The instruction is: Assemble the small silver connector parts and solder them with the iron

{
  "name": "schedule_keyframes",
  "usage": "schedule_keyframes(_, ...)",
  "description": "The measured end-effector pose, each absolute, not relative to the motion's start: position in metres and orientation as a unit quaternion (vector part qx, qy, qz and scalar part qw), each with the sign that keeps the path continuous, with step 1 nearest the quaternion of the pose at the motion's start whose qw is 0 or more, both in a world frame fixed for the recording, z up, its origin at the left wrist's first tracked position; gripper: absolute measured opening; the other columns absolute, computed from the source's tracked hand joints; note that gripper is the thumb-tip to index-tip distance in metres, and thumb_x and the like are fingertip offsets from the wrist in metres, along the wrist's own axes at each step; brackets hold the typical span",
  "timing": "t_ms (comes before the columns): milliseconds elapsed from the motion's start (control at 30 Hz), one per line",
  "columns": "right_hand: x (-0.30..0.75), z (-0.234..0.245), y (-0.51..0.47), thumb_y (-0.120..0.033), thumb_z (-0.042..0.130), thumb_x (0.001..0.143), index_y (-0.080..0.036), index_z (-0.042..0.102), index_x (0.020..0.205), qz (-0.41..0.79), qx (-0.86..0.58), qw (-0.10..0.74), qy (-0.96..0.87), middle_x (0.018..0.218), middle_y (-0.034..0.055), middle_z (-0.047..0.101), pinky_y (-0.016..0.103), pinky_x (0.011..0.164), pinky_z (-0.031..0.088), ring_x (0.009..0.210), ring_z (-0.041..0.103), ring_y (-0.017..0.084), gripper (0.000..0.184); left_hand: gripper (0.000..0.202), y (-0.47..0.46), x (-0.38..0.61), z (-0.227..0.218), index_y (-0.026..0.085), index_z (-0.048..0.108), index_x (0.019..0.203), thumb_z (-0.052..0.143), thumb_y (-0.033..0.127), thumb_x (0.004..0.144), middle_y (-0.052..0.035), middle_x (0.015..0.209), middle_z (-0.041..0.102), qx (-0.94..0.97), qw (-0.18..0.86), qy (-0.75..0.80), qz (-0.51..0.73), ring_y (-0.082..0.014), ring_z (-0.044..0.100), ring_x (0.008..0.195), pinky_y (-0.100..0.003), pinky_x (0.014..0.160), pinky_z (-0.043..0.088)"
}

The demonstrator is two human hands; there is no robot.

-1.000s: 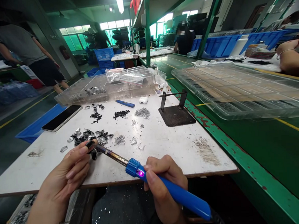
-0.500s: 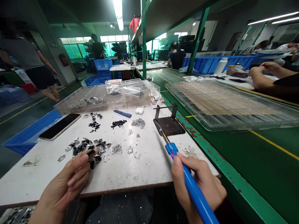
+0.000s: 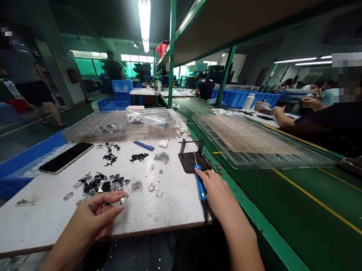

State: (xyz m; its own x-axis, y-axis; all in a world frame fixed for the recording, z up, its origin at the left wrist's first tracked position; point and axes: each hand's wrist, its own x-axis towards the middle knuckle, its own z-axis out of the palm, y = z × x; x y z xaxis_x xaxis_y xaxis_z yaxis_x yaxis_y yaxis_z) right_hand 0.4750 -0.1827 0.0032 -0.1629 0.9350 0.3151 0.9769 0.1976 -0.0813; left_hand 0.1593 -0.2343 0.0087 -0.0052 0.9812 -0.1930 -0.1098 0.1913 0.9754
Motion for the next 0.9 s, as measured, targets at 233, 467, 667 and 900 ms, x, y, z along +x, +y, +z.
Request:
schedule_keyframes(233, 0.375, 0.009, -0.223, -0.02, 0.045, 0.091, -0.022, 0.048, 0.126, 0.115, -0.51, 0.428, -0.737, 0.122, 0.012, 0.055, 0.043, 0.093, 0.045, 0.112, 0.052, 0.026, 0.035, 0.052, -0.229, 0.174, 0.009, 0.024, 0.056, 0.116, 0.071, 0.015, 0.067, -0.0053, 0.093, 0.067, 0.566, 0.384, 0.468, 0.56, -0.0076, 0.041, 0.044, -0.018, 0.043, 0.036)
schedule_keyframes(467, 0.323, -0.007, -0.222, -0.036, 0.064, 0.082, -0.016, 0.062, 0.101, 0.516, -0.43, 0.486, -0.56, 0.089, 0.0074, 0.066, 0.031, 0.073, 0.05, 0.082, 0.062, 0.019, 0.028, 0.053, -0.232, 0.166, 0.003, 0.027, 0.049, 0.128, 0.061, 0.016, 0.077, -0.0046, 0.098, 0.064, 0.648, 0.362, 0.474, 0.474, -0.0103, 0.045, 0.05, -0.019, 0.05, 0.038)
schedule_keyframes(667, 0.327, -0.008, -0.22, -0.033, 0.072, 0.073, -0.016, 0.065, 0.093, 0.568, -0.403, 0.496, -0.519, 0.075, 0.0021, 0.063, 0.026, 0.063, 0.047, 0.071, 0.058, 0.015, 0.027, 0.053, -0.237, 0.16, 0.001, 0.028, 0.044, 0.133, 0.056, 0.017, 0.083, -0.0028, 0.082, 0.065, 0.7, 0.335, 0.477, 0.412, -0.0126, 0.05, 0.052, -0.02, 0.052, 0.038)
schedule_keyframes(900, 0.33, -0.004, -0.222, -0.031, 0.07, 0.075, -0.017, 0.068, 0.092, 0.574, -0.417, 0.45, -0.543, 0.075, 0.001, 0.061, 0.024, 0.062, 0.044, 0.069, 0.054, 0.013, 0.022, 0.048, -0.235, 0.158, -0.009, 0.033, 0.037, 0.134, 0.049, 0.021, 0.089, -0.0025, 0.092, 0.06, 0.759, 0.257, 0.454, 0.391, -0.012, 0.052, 0.056, -0.021, 0.051, 0.04)
